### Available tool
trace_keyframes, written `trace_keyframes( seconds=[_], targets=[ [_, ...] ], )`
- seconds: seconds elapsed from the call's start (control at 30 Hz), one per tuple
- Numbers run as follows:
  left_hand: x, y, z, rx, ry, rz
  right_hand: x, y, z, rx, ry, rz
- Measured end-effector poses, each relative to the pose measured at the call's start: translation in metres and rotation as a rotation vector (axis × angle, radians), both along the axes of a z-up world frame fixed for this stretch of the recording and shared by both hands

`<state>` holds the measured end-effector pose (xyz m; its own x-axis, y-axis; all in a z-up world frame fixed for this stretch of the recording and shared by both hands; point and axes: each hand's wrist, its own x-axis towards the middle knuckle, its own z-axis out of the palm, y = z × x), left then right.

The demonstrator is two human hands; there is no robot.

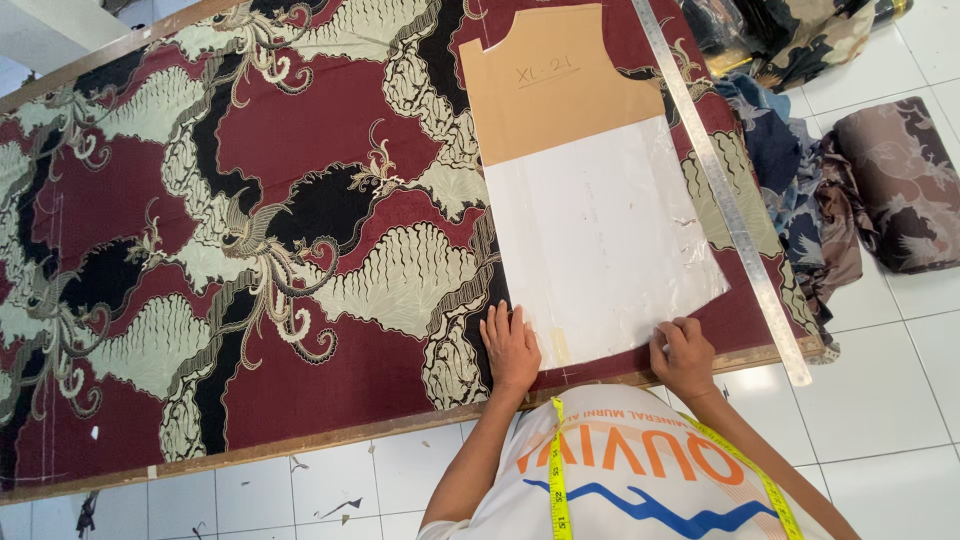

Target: The person places cardboard and paper patterns on a large piece of patterned fabric. They use a metal ruler and chalk to trace and mark lines on the fabric. The person then moves the patterns aside and continues to mark additional sections of the fabric.

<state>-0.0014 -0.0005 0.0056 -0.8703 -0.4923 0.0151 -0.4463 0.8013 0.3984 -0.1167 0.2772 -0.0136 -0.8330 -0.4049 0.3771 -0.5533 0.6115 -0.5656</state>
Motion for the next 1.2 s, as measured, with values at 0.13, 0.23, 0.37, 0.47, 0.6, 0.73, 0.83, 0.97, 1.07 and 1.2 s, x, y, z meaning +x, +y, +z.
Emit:
trace_keyframes(
  seconds=[0.13, 0.23, 0.37, 0.47, 0.6, 0.73, 0.83, 0.97, 1.07, 1.2],
  targets=[
    [0.0007, 0.0004, -0.0004, -0.003, 0.013, -0.001, 0.0002, 0.0002, -0.0006, -0.001, 0.02, 0.0],
    [0.0004, 0.0006, -0.0012, -0.004, 0.028, 0.0, -0.0001, -0.0001, -0.0002, -0.011, 0.037, 0.001],
    [0.0011, 0.0004, -0.0022, -0.009, 0.046, -0.004, 0.0007, -0.0002, -0.0004, -0.012, 0.036, -0.003],
    [0.0015, 0.0001, -0.0022, -0.014, 0.061, -0.005, 0.0005, -0.0003, -0.0007, -0.014, 0.032, -0.007],
    [0.0019, 0.0002, -0.0034, -0.02, 0.079, -0.002, 0.001, 0.0001, -0.0021, -0.006, 0.02, -0.007],
    [0.0019, 0.0002, -0.0043, -0.015, 0.081, 0.003, 0.0007, -0.0001, -0.0024, -0.015, 0.024, -0.008],
    [0.0022, 0.0006, -0.0045, -0.014, 0.072, 0.003, 0.001, -0.0001, -0.0017, -0.02, 0.032, -0.006],
    [0.0021, 0.0003, -0.0033, -0.003, 0.077, 0.007, 0.0008, -0.0015, -0.0004, -0.027, 0.034, -0.006],
    [0.002, 0.0007, -0.0019, -0.003, 0.079, 0.006, 0.0009, -0.0013, -0.0003, -0.027, 0.035, -0.002],
    [0.0021, 0.0008, -0.0011, -0.001, 0.084, 0.005, 0.0009, -0.0004, -0.003, -0.024, 0.035, -0.001]
  ],
)
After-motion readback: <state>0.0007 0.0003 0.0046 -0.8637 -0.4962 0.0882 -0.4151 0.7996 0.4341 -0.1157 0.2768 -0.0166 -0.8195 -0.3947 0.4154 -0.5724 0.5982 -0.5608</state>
